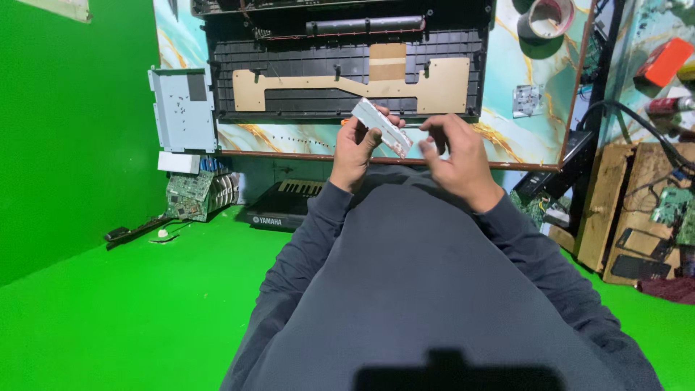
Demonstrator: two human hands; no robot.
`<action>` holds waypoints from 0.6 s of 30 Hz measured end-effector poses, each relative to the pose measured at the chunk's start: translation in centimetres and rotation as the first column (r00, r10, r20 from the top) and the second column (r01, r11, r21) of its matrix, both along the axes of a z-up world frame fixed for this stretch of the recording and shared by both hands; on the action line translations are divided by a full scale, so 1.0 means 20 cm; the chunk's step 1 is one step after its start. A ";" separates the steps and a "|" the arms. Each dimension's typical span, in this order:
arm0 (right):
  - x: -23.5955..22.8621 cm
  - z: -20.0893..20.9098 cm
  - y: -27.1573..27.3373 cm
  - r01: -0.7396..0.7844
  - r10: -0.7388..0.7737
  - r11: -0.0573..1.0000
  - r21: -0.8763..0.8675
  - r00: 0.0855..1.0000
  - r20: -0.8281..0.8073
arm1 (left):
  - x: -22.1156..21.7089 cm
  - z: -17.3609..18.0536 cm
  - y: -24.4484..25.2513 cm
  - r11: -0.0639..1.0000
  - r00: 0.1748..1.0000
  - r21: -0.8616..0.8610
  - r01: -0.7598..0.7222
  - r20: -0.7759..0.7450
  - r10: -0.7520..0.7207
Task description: The person uses a screwdriver to remove a small component from a disassembled electronic device. They then use a brush to clean the component and various internal parts of the device, including a circuit board and a cardboard piece.
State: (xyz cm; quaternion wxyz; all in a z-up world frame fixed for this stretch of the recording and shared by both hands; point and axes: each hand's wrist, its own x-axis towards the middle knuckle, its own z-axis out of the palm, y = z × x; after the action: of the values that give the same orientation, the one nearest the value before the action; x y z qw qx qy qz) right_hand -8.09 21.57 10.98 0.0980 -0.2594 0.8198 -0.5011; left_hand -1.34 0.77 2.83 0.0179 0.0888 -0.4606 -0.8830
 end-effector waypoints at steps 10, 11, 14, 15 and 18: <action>0.03 -0.04 -0.10 -0.019 0.028 0.985 -0.174 0.998 0.050 | 0.14 0.09 -0.16 0.994 0.995 -0.063 -0.093 -0.032 0.092; 0.03 -0.04 -0.12 -0.036 0.050 0.985 -0.166 0.996 0.078 | 0.16 0.11 -0.18 0.993 0.993 -0.035 -0.117 -0.033 0.116; 0.02 -0.01 -0.23 -0.074 0.092 0.985 -0.155 0.990 0.110 | 0.23 0.14 -0.26 0.980 0.982 -0.052 -0.190 0.000 0.190; 0.02 0.00 -0.27 -0.083 0.101 0.985 -0.152 0.989 0.111 | 0.25 0.15 -0.30 0.974 0.977 -0.073 -0.213 0.016 0.214; 0.01 0.01 -0.41 -0.188 0.206 0.959 -0.210 0.976 0.065 | 0.32 0.17 -0.39 0.940 0.940 -0.013 -0.340 0.005 0.340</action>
State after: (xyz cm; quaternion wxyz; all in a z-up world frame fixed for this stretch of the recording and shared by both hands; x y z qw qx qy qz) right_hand -7.98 13.36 11.08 0.1559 -0.3264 0.7295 -0.5805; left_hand 4.97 -7.00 6.16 0.1689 0.1703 -0.4435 -0.8636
